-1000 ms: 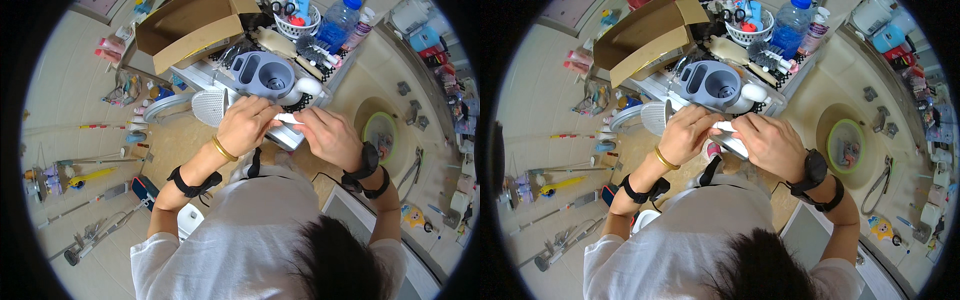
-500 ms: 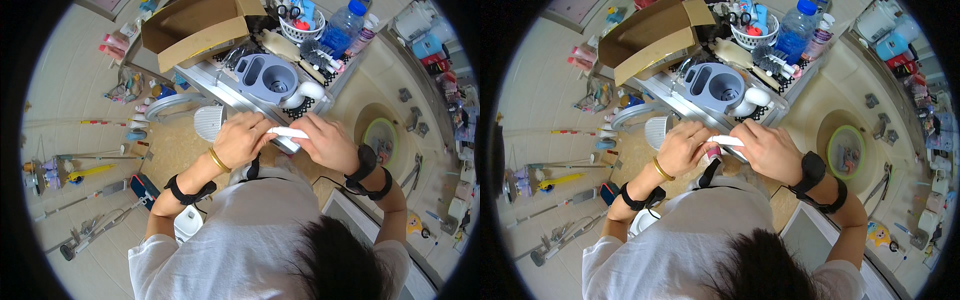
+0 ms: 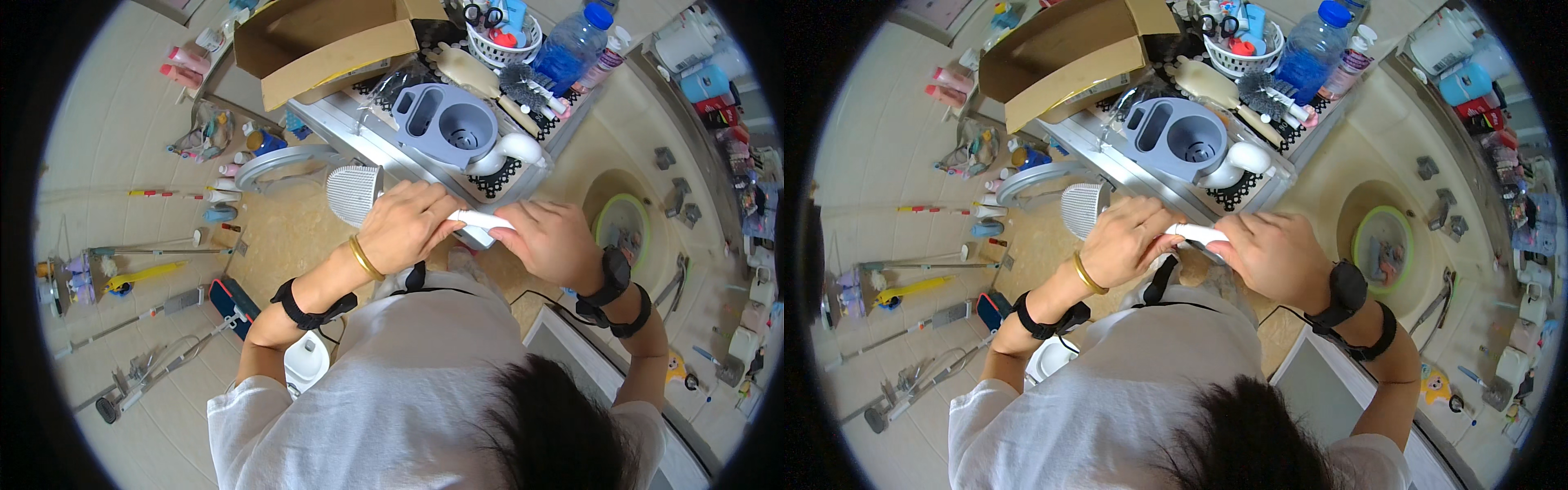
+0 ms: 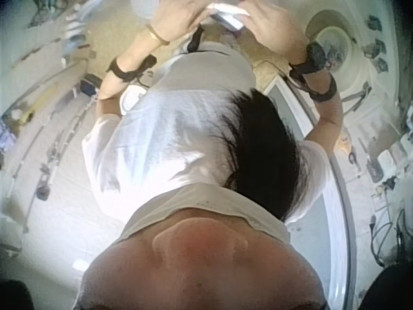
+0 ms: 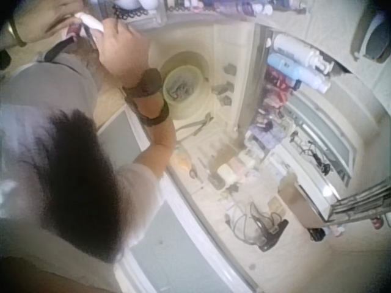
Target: The person empties a bucket of water into a toilet, walks to a bedroom to retrieve a cardboard box containing vacuum parts, and then returns to the bathroom to assemble a brush attachment for a cleaning tool by hand.
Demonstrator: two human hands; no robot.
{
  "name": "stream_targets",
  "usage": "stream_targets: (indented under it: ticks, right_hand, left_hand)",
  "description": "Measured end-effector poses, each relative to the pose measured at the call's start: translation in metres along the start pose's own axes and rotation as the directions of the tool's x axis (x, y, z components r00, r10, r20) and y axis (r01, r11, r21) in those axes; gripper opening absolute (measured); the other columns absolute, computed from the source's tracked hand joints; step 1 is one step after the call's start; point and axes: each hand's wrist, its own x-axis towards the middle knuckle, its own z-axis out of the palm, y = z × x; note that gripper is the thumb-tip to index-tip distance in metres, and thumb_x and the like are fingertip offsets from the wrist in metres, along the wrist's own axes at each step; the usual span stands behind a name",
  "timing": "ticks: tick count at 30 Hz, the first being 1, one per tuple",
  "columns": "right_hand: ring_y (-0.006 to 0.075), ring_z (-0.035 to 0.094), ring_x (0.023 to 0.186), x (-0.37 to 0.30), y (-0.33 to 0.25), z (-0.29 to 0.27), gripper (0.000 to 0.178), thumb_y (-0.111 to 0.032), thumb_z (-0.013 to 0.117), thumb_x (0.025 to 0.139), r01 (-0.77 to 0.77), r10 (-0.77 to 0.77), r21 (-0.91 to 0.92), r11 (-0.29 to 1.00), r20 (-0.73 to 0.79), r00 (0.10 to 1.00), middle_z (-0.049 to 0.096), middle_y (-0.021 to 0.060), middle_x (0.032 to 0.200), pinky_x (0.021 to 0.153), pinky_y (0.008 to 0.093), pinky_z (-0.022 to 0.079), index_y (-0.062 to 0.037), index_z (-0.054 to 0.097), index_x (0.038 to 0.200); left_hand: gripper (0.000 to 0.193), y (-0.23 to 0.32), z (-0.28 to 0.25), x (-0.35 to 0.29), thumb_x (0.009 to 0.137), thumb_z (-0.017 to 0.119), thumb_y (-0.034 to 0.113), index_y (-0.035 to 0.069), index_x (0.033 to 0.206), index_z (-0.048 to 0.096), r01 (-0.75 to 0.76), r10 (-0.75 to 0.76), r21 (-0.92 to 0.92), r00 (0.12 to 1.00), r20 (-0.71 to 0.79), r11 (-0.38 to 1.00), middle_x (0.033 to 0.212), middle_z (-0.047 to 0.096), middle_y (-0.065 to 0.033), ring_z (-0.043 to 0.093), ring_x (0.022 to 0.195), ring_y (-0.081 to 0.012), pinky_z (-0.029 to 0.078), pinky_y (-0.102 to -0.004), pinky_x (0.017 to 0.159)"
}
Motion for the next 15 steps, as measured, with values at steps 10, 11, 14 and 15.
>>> stream_targets:
  ticks: [10,11,14,15]
  right_hand:
    - [0.0250,0.062,0.062,-0.001,-0.005,-0.002,0.025,-0.030,0.063,0.086,-0.057,0.055,0.014,0.998,0.090,0.994,0.060,0.0062,0.076,0.051,0.0355,0.045,-0.0087,0.056,0.096]
    - [0.0246,0.061,0.061,0.000,-0.009,-0.004,0.026,-0.030,0.064,0.085,-0.053,0.051,0.040,0.998,0.053,0.997,0.060,0.0063,0.077,0.051,0.0352,0.044,-0.0088,0.056,0.097]
    - [0.0238,0.060,0.060,0.002,-0.011,-0.004,0.027,-0.030,0.065,0.084,-0.041,0.041,0.032,0.999,0.014,0.999,0.060,0.0061,0.078,0.050,0.0347,0.044,-0.0091,0.056,0.098]
    - [0.0233,0.060,0.061,0.003,-0.011,-0.004,0.028,-0.030,0.065,0.083,-0.039,0.039,0.000,0.999,0.011,0.999,0.060,0.0057,0.078,0.050,0.0345,0.043,-0.0092,0.056,0.098]
  left_hand:
    - [0.019,-0.008,-0.003,-0.008,0.084,0.064,0.023,0.007,0.094,0.063,-0.010,0.011,-0.083,1.000,0.012,0.997,0.078,0.053,-0.0078,0.053,0.071,-0.0263,0.042,-0.0363,0.064]
    - [0.019,-0.008,-0.003,-0.008,0.084,0.064,0.023,0.007,0.094,0.063,-0.008,0.009,-0.081,1.000,0.009,0.997,0.078,0.053,-0.0078,0.053,0.071,-0.0263,0.042,-0.0363,0.064]
    - [0.019,-0.010,-0.004,-0.011,0.084,0.064,0.022,0.007,0.095,0.063,0.010,-0.007,-0.073,0.999,0.035,0.997,0.078,0.053,-0.0078,0.053,0.072,-0.0265,0.042,-0.0362,0.065]
    - [0.019,-0.011,-0.005,-0.011,0.084,0.064,0.022,0.007,0.095,0.063,0.012,-0.009,-0.085,1.000,0.028,0.996,0.078,0.053,-0.0077,0.052,0.072,-0.0265,0.042,-0.0361,0.065]
